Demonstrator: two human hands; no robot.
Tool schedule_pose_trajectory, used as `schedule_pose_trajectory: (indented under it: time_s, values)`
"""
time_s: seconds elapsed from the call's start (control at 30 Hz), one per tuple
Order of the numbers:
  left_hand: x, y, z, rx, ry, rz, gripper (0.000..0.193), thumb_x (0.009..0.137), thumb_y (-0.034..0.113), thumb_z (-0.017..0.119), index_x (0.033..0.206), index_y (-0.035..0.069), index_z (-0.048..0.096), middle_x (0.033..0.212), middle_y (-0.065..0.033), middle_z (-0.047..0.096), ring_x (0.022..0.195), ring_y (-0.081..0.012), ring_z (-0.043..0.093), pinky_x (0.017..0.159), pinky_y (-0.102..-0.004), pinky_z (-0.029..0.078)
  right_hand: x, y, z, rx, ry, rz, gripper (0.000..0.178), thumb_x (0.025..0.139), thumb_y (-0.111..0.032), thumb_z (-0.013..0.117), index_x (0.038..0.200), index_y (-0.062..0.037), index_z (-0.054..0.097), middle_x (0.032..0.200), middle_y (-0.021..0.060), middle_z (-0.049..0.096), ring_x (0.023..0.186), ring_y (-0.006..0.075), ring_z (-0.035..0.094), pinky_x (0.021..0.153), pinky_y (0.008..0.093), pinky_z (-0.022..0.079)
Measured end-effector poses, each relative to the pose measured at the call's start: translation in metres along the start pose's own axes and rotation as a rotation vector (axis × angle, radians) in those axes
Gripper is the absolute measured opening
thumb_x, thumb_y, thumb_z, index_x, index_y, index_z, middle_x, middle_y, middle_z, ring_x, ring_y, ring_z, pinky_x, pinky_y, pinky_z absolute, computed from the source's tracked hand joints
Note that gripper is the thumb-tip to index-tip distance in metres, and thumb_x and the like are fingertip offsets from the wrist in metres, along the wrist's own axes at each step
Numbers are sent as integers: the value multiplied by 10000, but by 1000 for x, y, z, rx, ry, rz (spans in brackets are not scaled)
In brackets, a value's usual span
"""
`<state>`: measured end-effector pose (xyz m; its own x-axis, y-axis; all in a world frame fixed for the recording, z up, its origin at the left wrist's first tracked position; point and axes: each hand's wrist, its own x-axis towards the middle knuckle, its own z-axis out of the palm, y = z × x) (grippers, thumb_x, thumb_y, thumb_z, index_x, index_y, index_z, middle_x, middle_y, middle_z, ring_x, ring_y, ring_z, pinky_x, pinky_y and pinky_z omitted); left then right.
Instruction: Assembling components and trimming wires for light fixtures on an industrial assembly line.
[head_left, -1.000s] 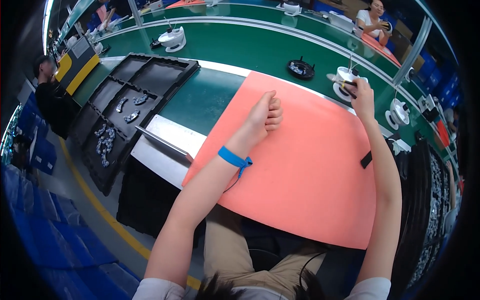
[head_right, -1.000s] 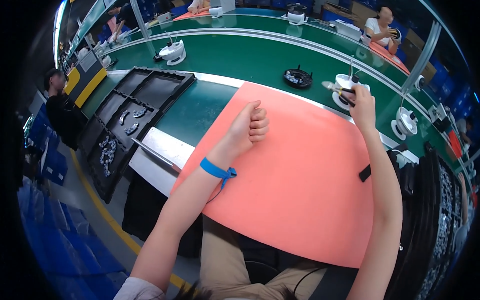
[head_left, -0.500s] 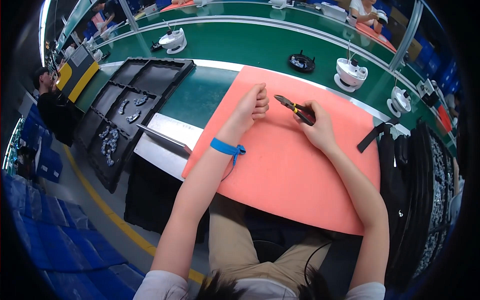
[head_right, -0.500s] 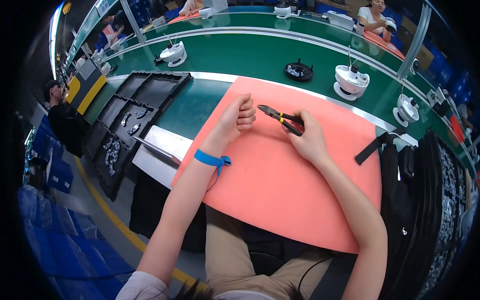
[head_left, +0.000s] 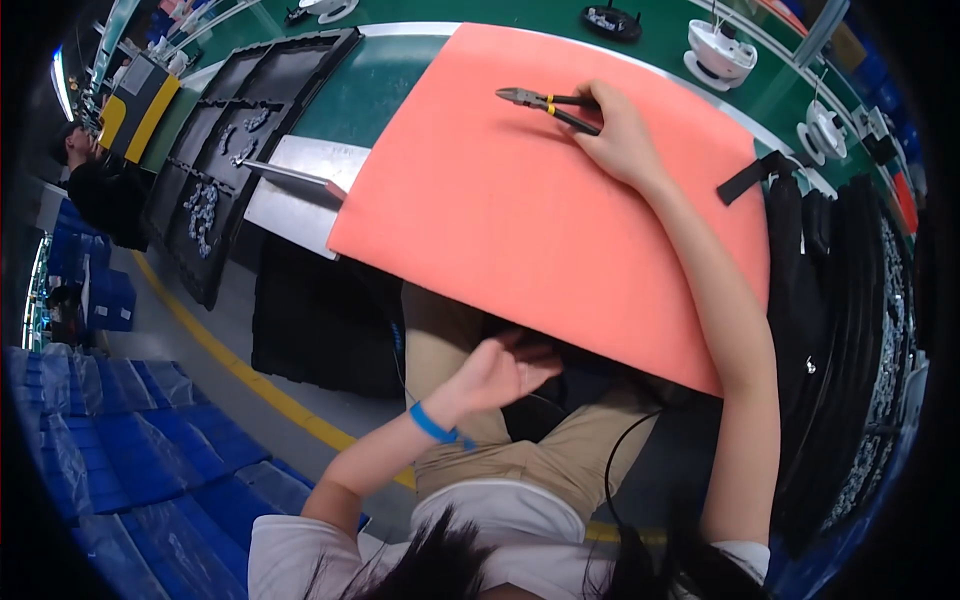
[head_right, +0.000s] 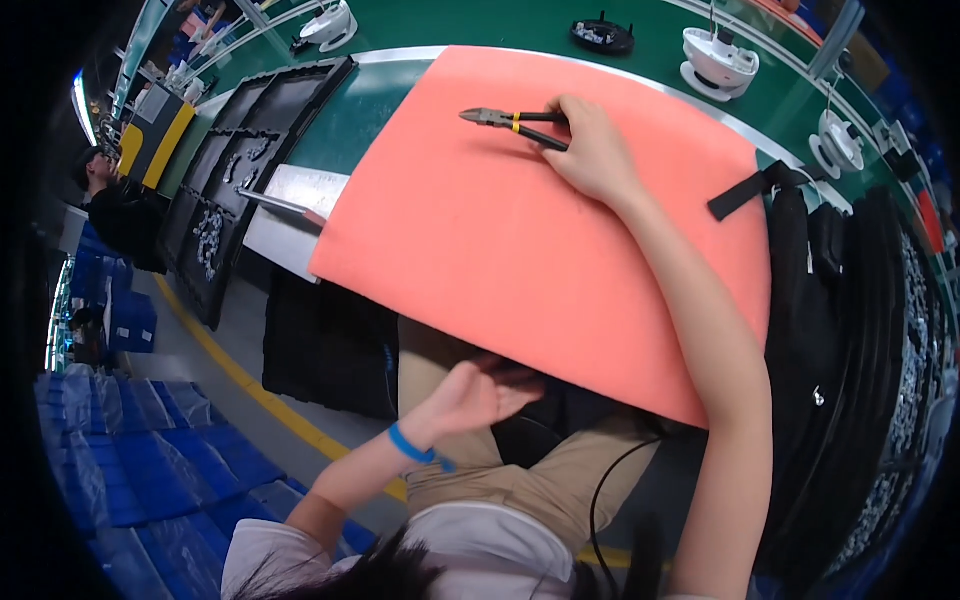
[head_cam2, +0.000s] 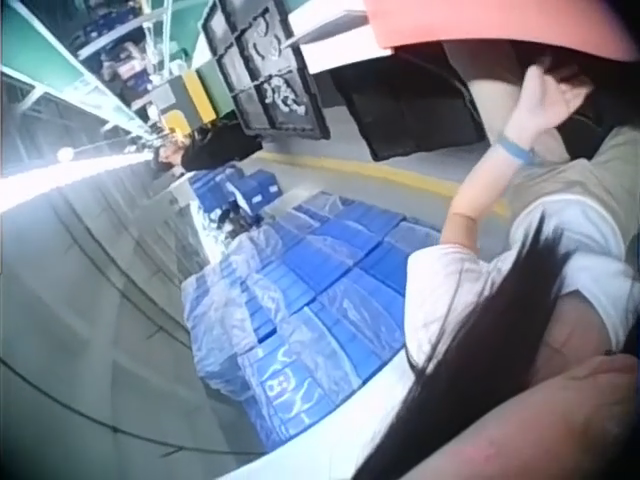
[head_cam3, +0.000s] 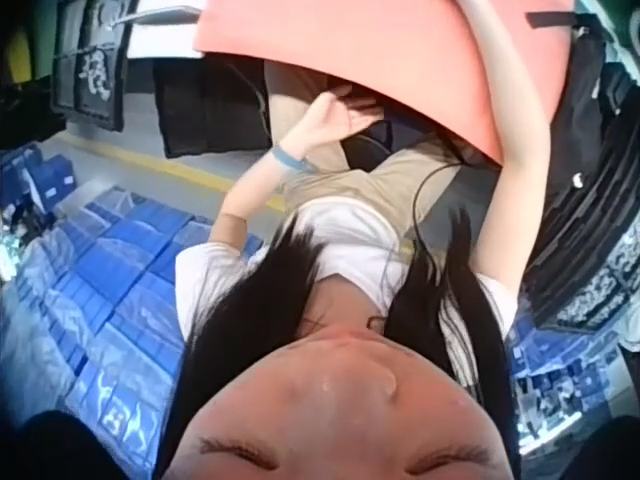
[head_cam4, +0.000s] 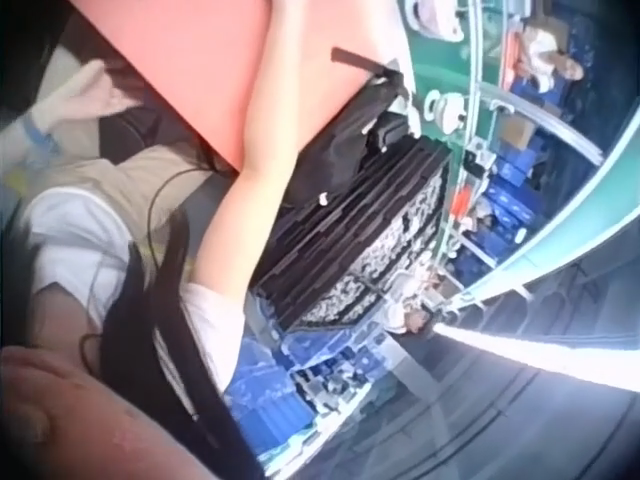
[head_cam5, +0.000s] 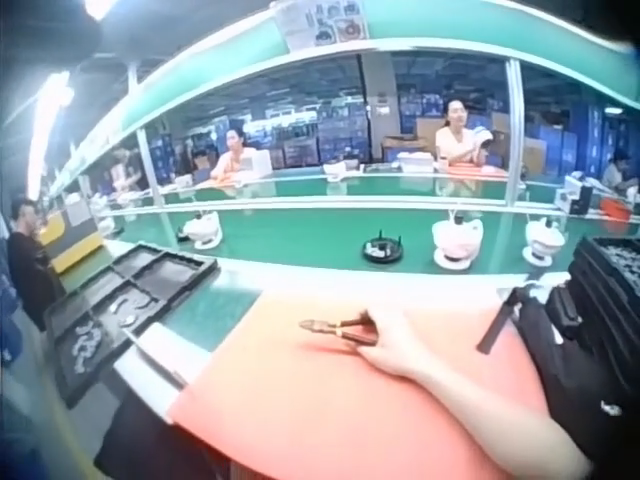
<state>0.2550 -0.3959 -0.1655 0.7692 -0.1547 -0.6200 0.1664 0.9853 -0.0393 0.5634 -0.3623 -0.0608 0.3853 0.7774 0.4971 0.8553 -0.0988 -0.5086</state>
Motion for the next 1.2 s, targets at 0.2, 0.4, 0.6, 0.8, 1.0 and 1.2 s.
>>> schedule_pose_trajectory:
  time_s: [0.2,0.4,0.6,0.8,1.0,1.2]
  values:
    - [54,21,-33,35,3,281,545,884,547,447,1226,125,490,1202,-149,508,1066,-361,475,924,-526,382,-3,2,-3,3,-25,21,369,745,-176,720,1031,-9,555,969,138,612,944,283,568,826,386,464]
    - [54,9,-64,347,87,370,486,931,504,421,1256,149,495,1246,-59,536,1112,-226,505,892,-410,402,4,-6,-4,8,-6,-43,349,725,-150,716,1007,-8,567,972,155,606,937,306,567,817,390,465]
    - [-4,-62,47,1124,-288,524,210,948,121,473,1025,1,627,845,-56,647,805,-112,609,738,-251,484,-6,-1,-7,85,33,47,347,727,-158,715,985,8,552,938,171,597,912,311,585,796,389,467]
    - [-11,-106,149,1462,-714,1134,256,811,-20,507,1066,-5,487,1084,-139,440,1047,-299,455,906,-345,394,6,-10,5,276,37,273,280,762,-185,712,896,14,566,768,150,602,719,305,584,697,377,476]
    - [-10,-98,179,1609,-165,1720,329,753,74,613,1036,-35,487,1111,-199,405,996,-345,445,864,-383,424,24,-20,-1,-132,83,525,328,777,-336,635,902,-32,621,905,209,660,882,364,635,699,462,500]
    - [-50,-78,172,1718,-348,1585,250,756,42,554,980,-46,490,1067,-186,431,930,-314,432,807,-376,410,37,-37,15,-350,216,628,300,771,-289,633,938,-44,589,921,165,648,859,346,644,731,456,514]
